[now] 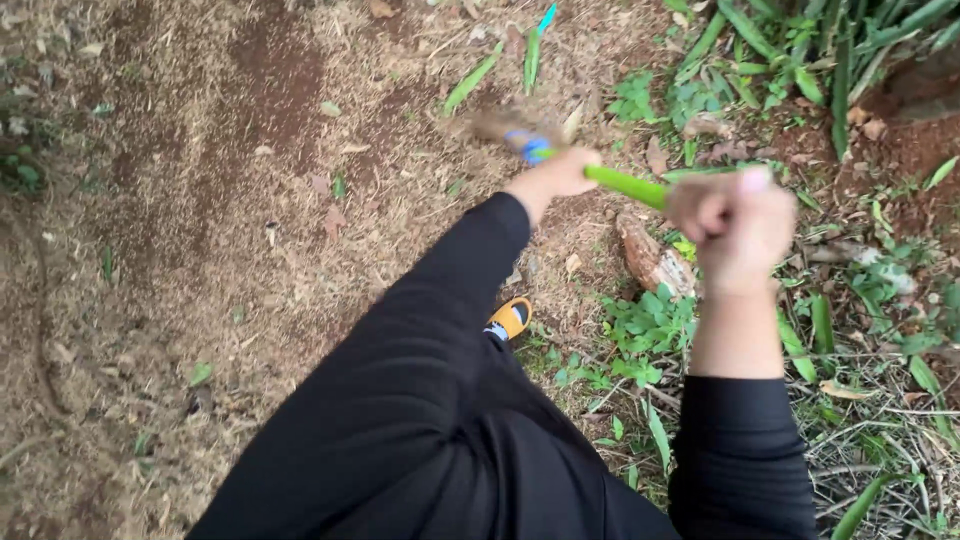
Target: Sweeping dry leaves and dirt from the ground in an outdoor garden area using a broom.
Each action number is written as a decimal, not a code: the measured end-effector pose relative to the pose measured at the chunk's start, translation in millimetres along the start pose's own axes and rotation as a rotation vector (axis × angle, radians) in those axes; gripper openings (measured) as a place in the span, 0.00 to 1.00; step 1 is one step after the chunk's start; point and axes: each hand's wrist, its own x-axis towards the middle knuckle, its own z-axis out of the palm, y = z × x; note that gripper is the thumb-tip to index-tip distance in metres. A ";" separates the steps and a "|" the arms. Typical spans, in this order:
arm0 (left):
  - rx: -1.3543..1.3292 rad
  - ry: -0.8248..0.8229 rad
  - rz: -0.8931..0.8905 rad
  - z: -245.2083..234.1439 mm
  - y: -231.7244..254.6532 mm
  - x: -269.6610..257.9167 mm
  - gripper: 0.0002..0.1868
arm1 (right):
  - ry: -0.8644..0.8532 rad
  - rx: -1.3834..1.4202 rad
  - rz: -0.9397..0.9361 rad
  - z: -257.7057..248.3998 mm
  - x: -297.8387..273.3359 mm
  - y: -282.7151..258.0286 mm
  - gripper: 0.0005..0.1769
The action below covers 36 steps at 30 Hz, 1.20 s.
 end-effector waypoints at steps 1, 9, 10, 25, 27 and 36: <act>0.056 -0.162 -0.217 -16.3 25.5 -18.3 0.04 | 0.008 0.023 0.016 11.2 8.5 -20.7 0.32; 0.137 -0.187 -0.219 -40.0 120.2 -63.6 0.09 | -0.199 -0.177 -0.062 0.3 8.7 -100.8 0.27; 0.094 -0.132 -0.194 -40.4 128.3 -57.9 0.06 | -0.249 -0.248 -0.058 -19.0 -0.4 -94.6 0.19; 0.099 -0.001 -0.396 -85.8 41.0 -252.6 0.05 | -0.034 0.195 0.065 175.6 -35.5 -70.3 0.27; 0.194 0.090 -0.263 -92.4 50.3 -276.3 0.07 | 0.035 0.199 0.097 187.4 -44.2 -81.0 0.26; 0.071 -0.170 0.022 -22.8 140.4 -239.4 0.04 | -0.003 -0.557 0.046 87.9 -196.6 -133.0 0.21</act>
